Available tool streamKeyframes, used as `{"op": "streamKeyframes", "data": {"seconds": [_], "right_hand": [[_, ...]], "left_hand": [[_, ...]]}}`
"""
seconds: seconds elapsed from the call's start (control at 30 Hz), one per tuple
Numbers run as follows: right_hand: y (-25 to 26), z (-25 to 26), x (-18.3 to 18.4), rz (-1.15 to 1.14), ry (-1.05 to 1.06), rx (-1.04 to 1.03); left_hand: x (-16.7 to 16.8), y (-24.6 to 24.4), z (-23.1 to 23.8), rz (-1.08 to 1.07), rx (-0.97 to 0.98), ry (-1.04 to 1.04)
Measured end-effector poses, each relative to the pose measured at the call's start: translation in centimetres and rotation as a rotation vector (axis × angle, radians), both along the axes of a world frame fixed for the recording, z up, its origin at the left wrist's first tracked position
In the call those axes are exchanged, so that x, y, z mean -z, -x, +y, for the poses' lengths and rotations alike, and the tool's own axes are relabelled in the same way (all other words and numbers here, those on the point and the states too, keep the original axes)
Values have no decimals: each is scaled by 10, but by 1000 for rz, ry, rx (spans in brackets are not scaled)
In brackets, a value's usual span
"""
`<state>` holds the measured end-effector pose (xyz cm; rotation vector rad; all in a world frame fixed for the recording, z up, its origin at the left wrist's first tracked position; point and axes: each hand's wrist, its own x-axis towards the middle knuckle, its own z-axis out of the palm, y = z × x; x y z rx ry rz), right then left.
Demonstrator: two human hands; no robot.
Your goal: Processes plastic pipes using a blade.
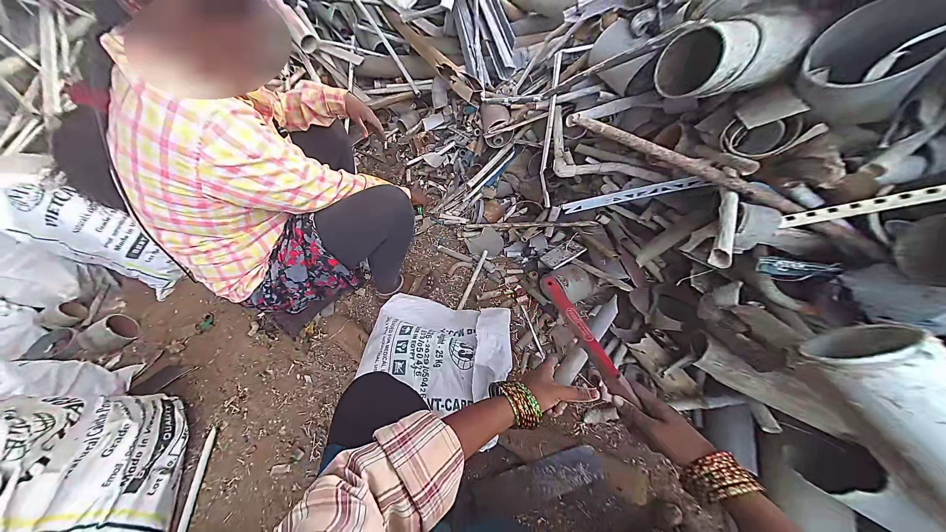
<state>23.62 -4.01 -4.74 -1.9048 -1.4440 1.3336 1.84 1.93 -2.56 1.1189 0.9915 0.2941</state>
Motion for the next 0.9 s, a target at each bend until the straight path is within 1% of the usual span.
{"op": "streamKeyframes", "data": {"seconds": [0.07,0.13,0.2,0.27,0.33,0.37,0.43,0.5,0.57,0.67,0.73,0.77,0.83,0.9], "right_hand": [[-5,0,12,38,-15,44],[3,-1,16,76,2,-56],[17,-10,8,87,40,-145],[21,-18,3,57,44,-194],[14,-13,4,-7,0,-214],[9,-8,4,-38,-19,-223],[-1,-1,8,-49,-42,-171],[-6,2,9,-50,-29,-63],[-5,0,9,-63,-5,-26],[14,-8,6,-51,57,-141],[23,-11,3,-59,41,-201],[21,-10,3,-80,27,-201],[8,-3,3,-108,4,-135],[-7,2,10,-93,-18,-13]], "left_hand": [[-4,3,-1,14,9,4],[-13,11,-2,44,-12,5],[-21,14,-2,94,12,-19],[-18,10,-3,129,73,-71],[-12,6,0,177,116,-154],[-14,7,1,210,143,-188],[-10,9,1,219,143,-240],[-4,7,1,198,117,-254],[-2,4,0,181,78,-255],[-2,5,1,202,40,-246],[-7,7,2,253,67,-262],[-2,6,3,252,65,-290],[11,5,3,207,43,-335],[7,4,1,182,42,-346]]}}
